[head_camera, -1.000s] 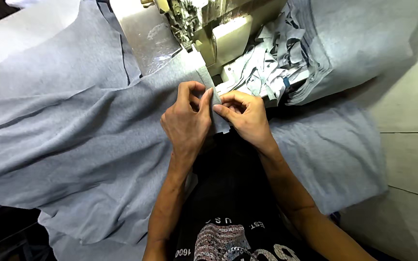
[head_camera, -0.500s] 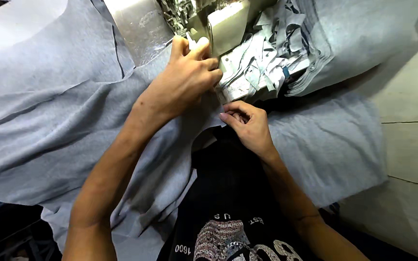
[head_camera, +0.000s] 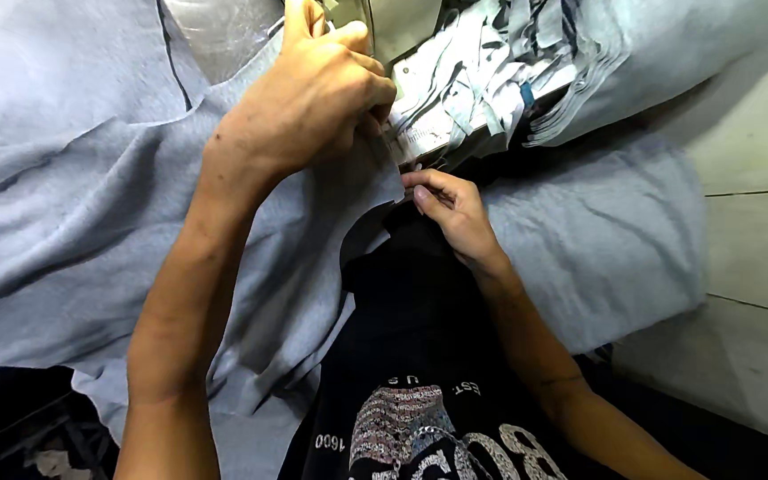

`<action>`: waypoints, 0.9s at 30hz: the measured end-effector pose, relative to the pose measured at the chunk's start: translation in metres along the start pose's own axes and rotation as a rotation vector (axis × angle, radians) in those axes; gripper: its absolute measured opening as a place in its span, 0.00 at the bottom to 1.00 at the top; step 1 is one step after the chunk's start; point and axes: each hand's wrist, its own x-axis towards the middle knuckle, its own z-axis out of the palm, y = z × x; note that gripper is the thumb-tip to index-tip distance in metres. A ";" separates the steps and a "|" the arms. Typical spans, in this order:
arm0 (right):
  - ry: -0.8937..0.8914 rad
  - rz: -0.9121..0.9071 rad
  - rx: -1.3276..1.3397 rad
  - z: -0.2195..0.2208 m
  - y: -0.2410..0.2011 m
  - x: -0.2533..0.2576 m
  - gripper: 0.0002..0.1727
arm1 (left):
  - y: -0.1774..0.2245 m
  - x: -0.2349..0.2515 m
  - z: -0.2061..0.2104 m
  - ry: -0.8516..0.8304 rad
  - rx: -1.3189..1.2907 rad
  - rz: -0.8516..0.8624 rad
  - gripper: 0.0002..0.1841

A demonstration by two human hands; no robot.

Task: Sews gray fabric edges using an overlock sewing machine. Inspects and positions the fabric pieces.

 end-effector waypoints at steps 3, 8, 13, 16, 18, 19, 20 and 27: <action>0.074 0.002 -0.032 0.005 0.000 0.002 0.12 | -0.034 0.011 0.019 0.087 -0.058 0.102 0.09; 0.173 -0.036 -0.179 0.016 -0.007 0.016 0.09 | 0.016 -0.002 -0.009 -0.036 0.027 -0.067 0.10; 0.222 -0.069 -0.210 0.019 -0.007 0.014 0.07 | -0.028 0.008 0.020 0.141 0.000 0.048 0.08; 0.217 -0.116 -0.175 0.020 -0.004 0.010 0.07 | -0.027 0.004 0.023 0.219 -0.001 0.009 0.07; 0.217 -0.146 -0.167 0.021 -0.003 0.012 0.07 | -0.030 0.001 0.022 0.266 -0.015 -0.013 0.08; 0.220 -0.163 -0.157 0.021 -0.002 0.012 0.07 | -0.033 0.000 0.022 0.275 -0.026 -0.015 0.08; 0.224 -0.178 -0.147 0.022 0.000 0.012 0.08 | -0.036 -0.001 0.020 0.272 -0.033 -0.015 0.09; 0.223 -0.217 -0.098 0.021 0.001 0.012 0.12 | -0.037 0.003 -0.008 0.117 0.025 0.014 0.07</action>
